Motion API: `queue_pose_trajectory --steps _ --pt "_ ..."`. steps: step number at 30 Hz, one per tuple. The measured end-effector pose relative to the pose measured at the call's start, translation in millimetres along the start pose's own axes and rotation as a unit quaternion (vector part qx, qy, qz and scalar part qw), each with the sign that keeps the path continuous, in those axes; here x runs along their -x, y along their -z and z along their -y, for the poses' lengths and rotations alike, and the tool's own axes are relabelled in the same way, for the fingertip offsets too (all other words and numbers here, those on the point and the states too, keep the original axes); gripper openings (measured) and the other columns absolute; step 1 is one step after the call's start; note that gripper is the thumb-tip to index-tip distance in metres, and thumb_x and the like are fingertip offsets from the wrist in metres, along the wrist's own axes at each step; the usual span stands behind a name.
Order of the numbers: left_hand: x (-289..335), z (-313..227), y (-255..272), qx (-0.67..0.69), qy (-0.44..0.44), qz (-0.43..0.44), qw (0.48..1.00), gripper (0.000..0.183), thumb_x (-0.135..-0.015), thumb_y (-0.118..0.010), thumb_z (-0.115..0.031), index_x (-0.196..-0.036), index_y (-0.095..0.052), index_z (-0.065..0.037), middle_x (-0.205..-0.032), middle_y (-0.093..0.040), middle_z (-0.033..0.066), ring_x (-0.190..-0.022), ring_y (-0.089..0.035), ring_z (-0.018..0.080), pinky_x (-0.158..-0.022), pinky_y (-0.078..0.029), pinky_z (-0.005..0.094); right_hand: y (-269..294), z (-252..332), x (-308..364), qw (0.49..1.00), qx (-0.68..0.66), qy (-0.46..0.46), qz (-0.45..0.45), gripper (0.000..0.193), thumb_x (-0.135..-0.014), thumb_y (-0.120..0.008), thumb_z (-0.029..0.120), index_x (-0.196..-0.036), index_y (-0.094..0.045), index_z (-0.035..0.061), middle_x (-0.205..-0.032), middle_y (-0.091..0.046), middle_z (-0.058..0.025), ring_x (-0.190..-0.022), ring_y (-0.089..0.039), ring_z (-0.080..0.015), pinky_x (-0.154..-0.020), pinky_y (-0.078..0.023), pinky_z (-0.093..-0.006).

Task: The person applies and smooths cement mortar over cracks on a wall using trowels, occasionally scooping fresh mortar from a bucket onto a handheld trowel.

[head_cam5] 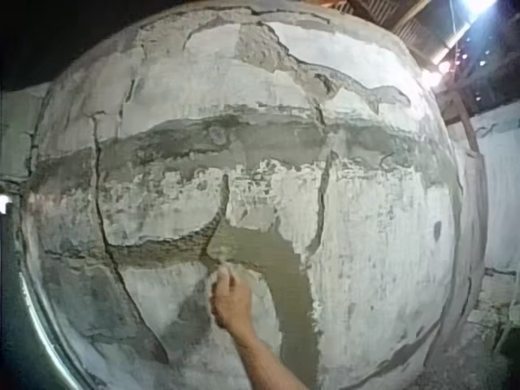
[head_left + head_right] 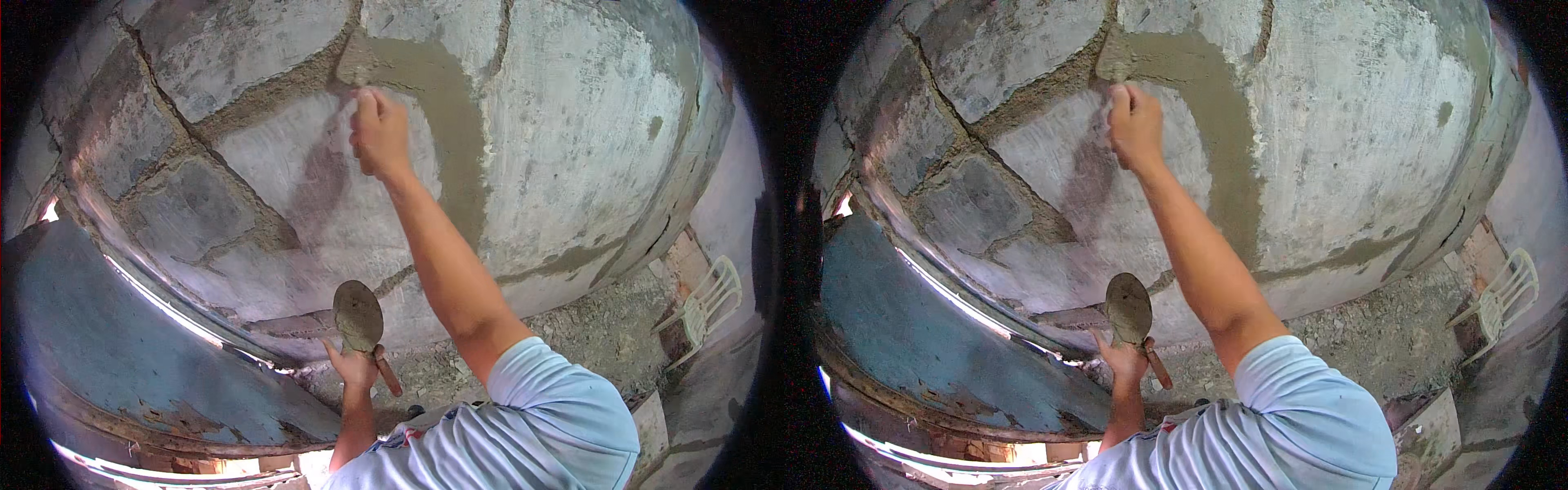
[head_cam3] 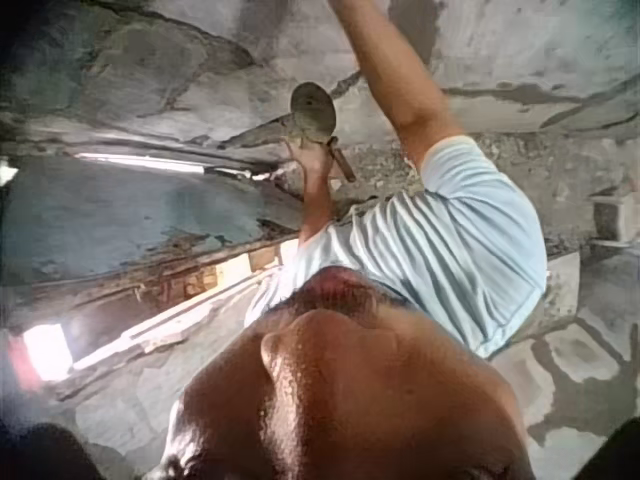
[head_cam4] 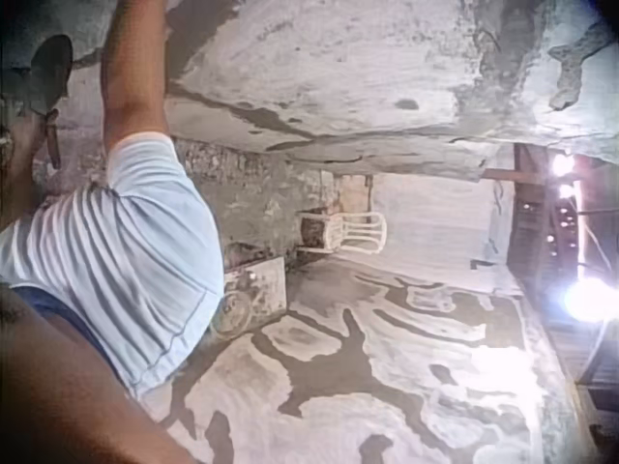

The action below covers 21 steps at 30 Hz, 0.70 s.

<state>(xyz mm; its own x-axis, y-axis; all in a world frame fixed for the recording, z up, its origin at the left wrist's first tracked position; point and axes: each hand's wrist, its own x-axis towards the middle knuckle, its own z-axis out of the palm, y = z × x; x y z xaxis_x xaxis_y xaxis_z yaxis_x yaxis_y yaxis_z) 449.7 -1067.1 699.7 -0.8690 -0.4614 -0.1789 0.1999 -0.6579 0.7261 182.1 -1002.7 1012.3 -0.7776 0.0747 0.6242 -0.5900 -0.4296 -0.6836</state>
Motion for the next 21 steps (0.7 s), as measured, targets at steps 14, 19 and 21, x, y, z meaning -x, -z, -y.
queue_pose_trajectory --steps 14,19,21 --pt "0.5 -3.5 17.4 0.114 0.091 -0.006 0.989 0.092 -0.090 -0.034 -0.087 -0.148 -0.050 -0.018 -0.140 -0.059 0.0025 -0.115 -0.055 0.0261 -0.081 -0.044 0.0455 122.6 -37.1 50.9 0.979 0.116 -0.026 -0.167 0.032 -0.105 -0.053 0.028 -0.101 -0.067 -0.0008 -0.073 -0.062 -0.0104 -0.056 -0.058 -0.0191 -0.053 -0.046 -0.0374" --pt "3.8 -2.1 32.0 0.115 0.073 0.036 0.990 0.095 -0.088 -0.038 -0.088 -0.149 -0.049 -0.016 -0.138 -0.061 0.0040 -0.113 -0.055 0.0261 -0.080 -0.044 0.0466 105.0 -20.5 53.4 0.951 -0.208 -0.106 -0.203 0.037 -0.109 -0.048 0.034 -0.114 -0.063 0.0004 -0.066 -0.054 -0.0018 -0.048 -0.048 -0.0115 -0.043 -0.040 -0.0258" --pt "9.1 -1.8 38.4 0.173 0.084 0.037 0.981 0.092 -0.092 -0.035 -0.085 -0.147 -0.049 -0.012 -0.132 -0.063 0.0093 -0.106 -0.058 0.0275 -0.078 -0.048 0.0468 72.4 -4.8 43.1 0.962 -0.194 -0.110 -0.156 0.036 -0.108 -0.049 0.033 -0.109 -0.064 -0.0001 -0.067 -0.055 -0.0019 -0.048 -0.048 -0.0113 -0.044 -0.041 -0.0273"
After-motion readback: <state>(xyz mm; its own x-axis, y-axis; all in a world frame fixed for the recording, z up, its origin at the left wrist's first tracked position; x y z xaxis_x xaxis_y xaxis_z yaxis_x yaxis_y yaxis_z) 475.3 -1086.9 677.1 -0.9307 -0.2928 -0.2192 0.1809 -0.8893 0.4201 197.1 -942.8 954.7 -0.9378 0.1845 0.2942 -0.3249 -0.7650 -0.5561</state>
